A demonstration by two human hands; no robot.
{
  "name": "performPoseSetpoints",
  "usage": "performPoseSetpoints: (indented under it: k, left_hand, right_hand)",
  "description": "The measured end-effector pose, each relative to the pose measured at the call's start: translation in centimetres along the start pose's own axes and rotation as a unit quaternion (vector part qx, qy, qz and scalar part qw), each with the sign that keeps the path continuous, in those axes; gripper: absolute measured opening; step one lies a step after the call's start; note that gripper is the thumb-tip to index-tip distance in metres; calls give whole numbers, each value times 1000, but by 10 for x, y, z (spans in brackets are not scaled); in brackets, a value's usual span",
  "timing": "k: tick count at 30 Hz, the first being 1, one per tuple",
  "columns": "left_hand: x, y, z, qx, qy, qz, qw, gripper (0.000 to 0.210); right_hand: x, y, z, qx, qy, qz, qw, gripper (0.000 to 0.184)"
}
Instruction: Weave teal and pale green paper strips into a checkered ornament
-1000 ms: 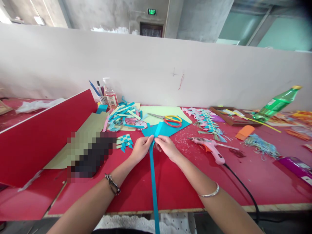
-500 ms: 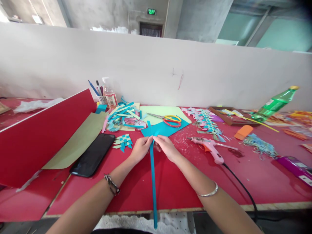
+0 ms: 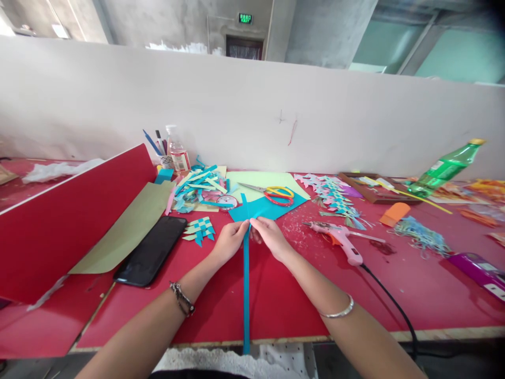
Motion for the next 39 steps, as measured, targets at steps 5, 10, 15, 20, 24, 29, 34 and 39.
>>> performPoseSetpoints:
  k: [5,10,15,20,24,29,34,39]
  left_hand:
    - [1,-10,-1,-43,0,-21,999,43]
    - [5,-10,-1,-41,-35,6,999,45]
    - [1,-2,0,2,-17,-1,1000,46]
    - [-6,-1,1,10,29,-2,1000,46]
    - [-3,-5,0,-9,17,-6,1000,45]
    - [3,-20,0,-92,-21,-14,995,44]
    - [5,-3,1,-2,-44,-4,999,46]
    - [-3,-1,2,8,4,-11,1000,48]
  right_hand:
    - [-2,3,1,10,-2,9,1000,30]
    - [-1,-2,0,-8,-4,11,1000,30]
    - [4,-3,0,-13,-7,17,1000,35]
    - [0,5,2,17,5,4,1000,34]
    - [0,6,2,24,-7,-2,1000,32]
    - [2,2,2,11,-9,2,1000,32]
    - [6,-2,1,-12,-12,3,1000,35]
    - [4,6,3,17,-6,10,1000,34]
Point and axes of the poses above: each hand's wrist, its own z-axis away from the middle knuckle, its own y-axis out of the palm, x = y × z, the point moved 9 cm from there along -z, towards the middle knuckle, and after that the axes turned 4 degrees about -x, right-handed, at the moved point
